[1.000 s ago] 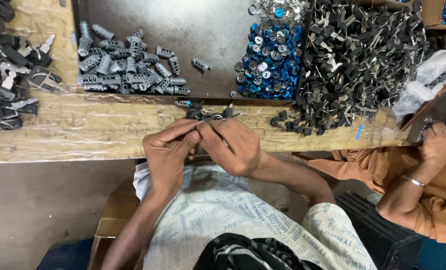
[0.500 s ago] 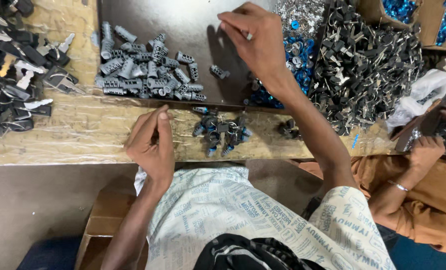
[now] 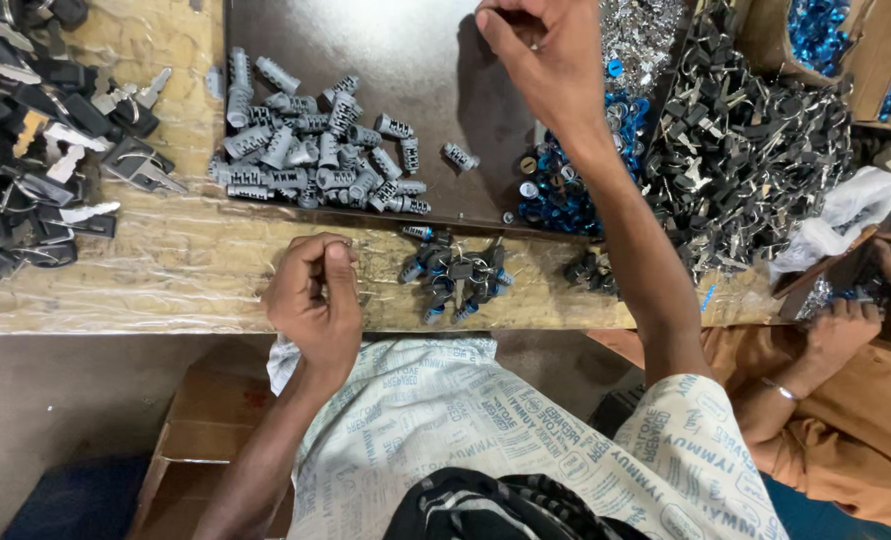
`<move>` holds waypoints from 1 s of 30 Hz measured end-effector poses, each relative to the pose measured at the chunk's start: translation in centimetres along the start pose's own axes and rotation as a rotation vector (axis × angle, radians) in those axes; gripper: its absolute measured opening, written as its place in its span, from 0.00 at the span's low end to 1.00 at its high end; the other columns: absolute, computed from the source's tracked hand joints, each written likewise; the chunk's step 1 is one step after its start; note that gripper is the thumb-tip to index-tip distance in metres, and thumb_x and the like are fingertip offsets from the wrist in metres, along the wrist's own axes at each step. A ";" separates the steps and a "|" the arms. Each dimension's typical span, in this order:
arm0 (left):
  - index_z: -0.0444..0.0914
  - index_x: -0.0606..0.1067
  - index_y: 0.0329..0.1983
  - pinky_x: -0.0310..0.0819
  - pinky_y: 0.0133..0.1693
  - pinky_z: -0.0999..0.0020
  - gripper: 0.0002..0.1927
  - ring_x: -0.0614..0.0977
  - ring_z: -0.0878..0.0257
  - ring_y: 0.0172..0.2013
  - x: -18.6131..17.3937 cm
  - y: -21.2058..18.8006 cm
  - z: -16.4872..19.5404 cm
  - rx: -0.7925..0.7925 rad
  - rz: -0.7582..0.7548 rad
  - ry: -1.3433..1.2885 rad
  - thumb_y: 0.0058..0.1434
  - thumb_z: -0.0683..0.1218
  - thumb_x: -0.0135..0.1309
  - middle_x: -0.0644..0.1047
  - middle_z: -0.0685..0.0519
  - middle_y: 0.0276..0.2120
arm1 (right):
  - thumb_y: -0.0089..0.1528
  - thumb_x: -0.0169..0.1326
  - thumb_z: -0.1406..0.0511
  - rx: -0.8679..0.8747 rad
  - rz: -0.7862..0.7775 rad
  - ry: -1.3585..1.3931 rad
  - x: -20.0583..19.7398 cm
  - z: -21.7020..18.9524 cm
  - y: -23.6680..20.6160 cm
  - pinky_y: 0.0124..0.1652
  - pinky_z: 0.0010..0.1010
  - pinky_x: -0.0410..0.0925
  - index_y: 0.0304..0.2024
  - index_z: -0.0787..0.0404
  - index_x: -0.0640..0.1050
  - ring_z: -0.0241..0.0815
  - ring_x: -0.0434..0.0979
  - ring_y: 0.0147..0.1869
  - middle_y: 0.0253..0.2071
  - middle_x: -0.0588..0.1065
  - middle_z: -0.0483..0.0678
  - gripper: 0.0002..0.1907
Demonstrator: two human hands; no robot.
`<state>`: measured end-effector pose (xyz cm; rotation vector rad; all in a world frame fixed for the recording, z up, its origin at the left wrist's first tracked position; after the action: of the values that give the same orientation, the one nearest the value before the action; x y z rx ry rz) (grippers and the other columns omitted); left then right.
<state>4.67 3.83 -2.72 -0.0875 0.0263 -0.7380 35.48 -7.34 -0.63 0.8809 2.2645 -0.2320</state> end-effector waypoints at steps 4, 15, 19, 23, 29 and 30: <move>0.28 0.78 0.44 0.61 0.28 0.76 0.05 0.70 0.72 0.27 0.1 0.1 -0.3 0.011 0.013 0.057 0.74 0.37 0.55 0.77 0.52 0.33 | 0.72 0.59 0.71 0.236 -0.008 0.440 -1.1 0.2 -2.1 0.35 0.24 0.67 0.43 0.67 0.81 0.30 0.73 0.33 0.32 0.76 0.44 0.04; 0.30 0.80 0.42 0.62 0.23 0.78 0.03 0.72 0.74 0.23 1.0 -0.8 3.8 -0.276 -0.294 -0.347 0.69 0.35 0.57 0.78 0.54 0.29 | 0.68 0.59 0.68 0.546 -0.172 1.301 4.1 -11.3 -15.2 0.29 0.24 0.61 0.41 0.69 0.79 0.31 0.67 0.29 0.31 0.74 0.46 0.07; 0.31 0.81 0.40 0.63 0.23 0.78 0.01 0.73 0.75 0.23 1.9 -1.5 5.8 -0.168 -0.392 -0.209 0.68 0.35 0.60 0.79 0.54 0.28 | 0.69 0.58 0.68 0.614 -0.101 1.382 5.1 -12.4 -18.1 0.31 0.24 0.60 0.43 0.71 0.77 0.31 0.65 0.31 0.32 0.72 0.45 0.08; 0.31 0.81 0.40 0.62 0.23 0.78 0.01 0.73 0.75 0.23 2.2 -1.9 6.4 -0.146 -0.418 -0.145 0.68 0.36 0.60 0.79 0.56 0.27 | 0.71 0.57 0.68 0.625 -0.048 1.415 5.1 -12.6 -19.2 0.31 0.23 0.58 0.43 0.71 0.77 0.30 0.63 0.31 0.31 0.71 0.43 0.08; 0.32 0.81 0.39 0.62 0.22 0.79 0.02 0.73 0.76 0.22 2.1 -2.5 6.4 -0.164 -0.428 -0.102 0.67 0.38 0.62 0.79 0.57 0.25 | 0.69 0.58 0.68 0.619 -0.010 1.356 5.4 -12.5 -19.9 0.29 0.22 0.58 0.43 0.71 0.78 0.28 0.63 0.29 0.31 0.73 0.44 0.08; 0.32 0.81 0.39 0.62 0.22 0.79 0.03 0.73 0.76 0.22 2.1 -2.7 6.4 -0.166 -0.425 -0.104 0.68 0.38 0.61 0.79 0.57 0.25 | 0.69 0.58 0.68 0.606 -0.007 1.334 5.3 -12.6 -19.9 0.29 0.22 0.59 0.43 0.71 0.78 0.28 0.64 0.30 0.32 0.73 0.44 0.08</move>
<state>4.79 0.91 3.89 -0.2961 -0.0321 -1.1542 12.87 -14.67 3.72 1.6719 3.4956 -0.4274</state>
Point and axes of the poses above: each hand's wrist, its own y-axis towards the middle knuckle, its own x-axis out of the palm, z = x × y, the point moved 4 cm from there along y, towards the middle knuckle
